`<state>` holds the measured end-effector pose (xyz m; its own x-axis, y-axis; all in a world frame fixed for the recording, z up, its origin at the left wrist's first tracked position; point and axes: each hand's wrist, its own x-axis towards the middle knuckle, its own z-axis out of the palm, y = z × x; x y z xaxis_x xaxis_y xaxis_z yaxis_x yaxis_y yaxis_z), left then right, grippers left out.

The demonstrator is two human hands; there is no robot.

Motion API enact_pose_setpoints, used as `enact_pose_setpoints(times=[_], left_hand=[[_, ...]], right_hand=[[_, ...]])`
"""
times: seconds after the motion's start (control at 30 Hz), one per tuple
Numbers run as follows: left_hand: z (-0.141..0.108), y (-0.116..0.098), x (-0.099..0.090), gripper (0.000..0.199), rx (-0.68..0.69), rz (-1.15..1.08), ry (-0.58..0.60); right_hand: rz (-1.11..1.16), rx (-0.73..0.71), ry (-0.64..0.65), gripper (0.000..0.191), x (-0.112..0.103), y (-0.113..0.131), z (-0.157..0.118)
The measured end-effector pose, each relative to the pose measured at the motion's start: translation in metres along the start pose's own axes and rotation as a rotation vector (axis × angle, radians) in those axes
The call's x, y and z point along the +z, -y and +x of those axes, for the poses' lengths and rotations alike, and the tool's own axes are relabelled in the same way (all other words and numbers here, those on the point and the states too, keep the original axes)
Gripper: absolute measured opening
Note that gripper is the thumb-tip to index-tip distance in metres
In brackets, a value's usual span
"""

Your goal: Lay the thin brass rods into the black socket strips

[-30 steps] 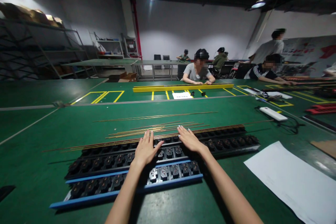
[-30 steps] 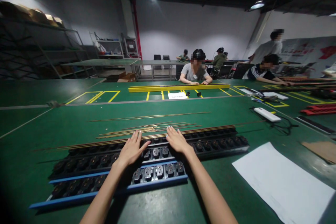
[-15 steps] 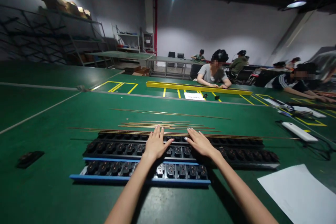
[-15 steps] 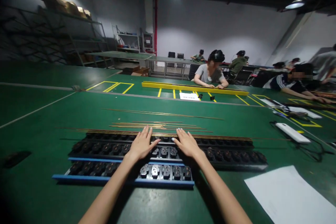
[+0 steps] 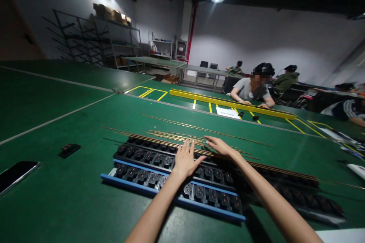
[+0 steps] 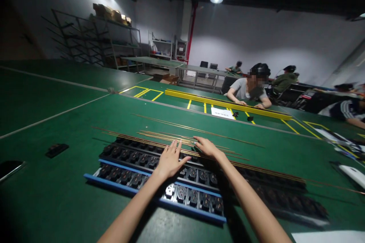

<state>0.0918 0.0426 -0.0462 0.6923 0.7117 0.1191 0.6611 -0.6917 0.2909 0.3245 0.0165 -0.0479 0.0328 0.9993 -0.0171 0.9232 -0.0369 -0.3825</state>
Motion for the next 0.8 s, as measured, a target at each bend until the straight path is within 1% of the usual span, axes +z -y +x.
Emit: enact_pose_setpoints(times=[0.17, 0.27, 0.33, 0.43, 0.53, 0.7, 0.8], left_hand=[[-0.001, 0.002, 0.004, 0.09, 0.014, -0.006, -0.015], [-0.002, 0.004, 0.006, 0.089, 0.024, 0.006, -0.044], [-0.003, 0.004, 0.007, 0.088, 0.019, 0.005, -0.063], [-0.002, 0.004, 0.007, 0.088, 0.014, -0.013, -0.068], [0.0, 0.003, 0.008, 0.088, 0.008, -0.022, -0.08], [-0.001, 0.003, 0.008, 0.089, 0.0, -0.019, -0.102], [-0.001, 0.003, 0.008, 0.089, 0.003, -0.016, -0.099]], right_hand=[[-0.089, 0.111, 0.053, 0.037, 0.004, -0.008, 0.041], [-0.164, 0.178, 0.098, 0.028, 0.009, -0.003, 0.061], [-0.212, 0.182, 0.129, 0.027, 0.014, 0.007, 0.07], [-0.282, 0.143, 0.161, 0.027, 0.021, 0.024, 0.079], [-0.351, 0.115, 0.174, 0.024, 0.025, 0.032, 0.083], [-0.412, 0.156, 0.193, 0.031, 0.024, 0.025, 0.091], [-0.432, 0.199, 0.196, 0.03, 0.026, 0.019, 0.096]])
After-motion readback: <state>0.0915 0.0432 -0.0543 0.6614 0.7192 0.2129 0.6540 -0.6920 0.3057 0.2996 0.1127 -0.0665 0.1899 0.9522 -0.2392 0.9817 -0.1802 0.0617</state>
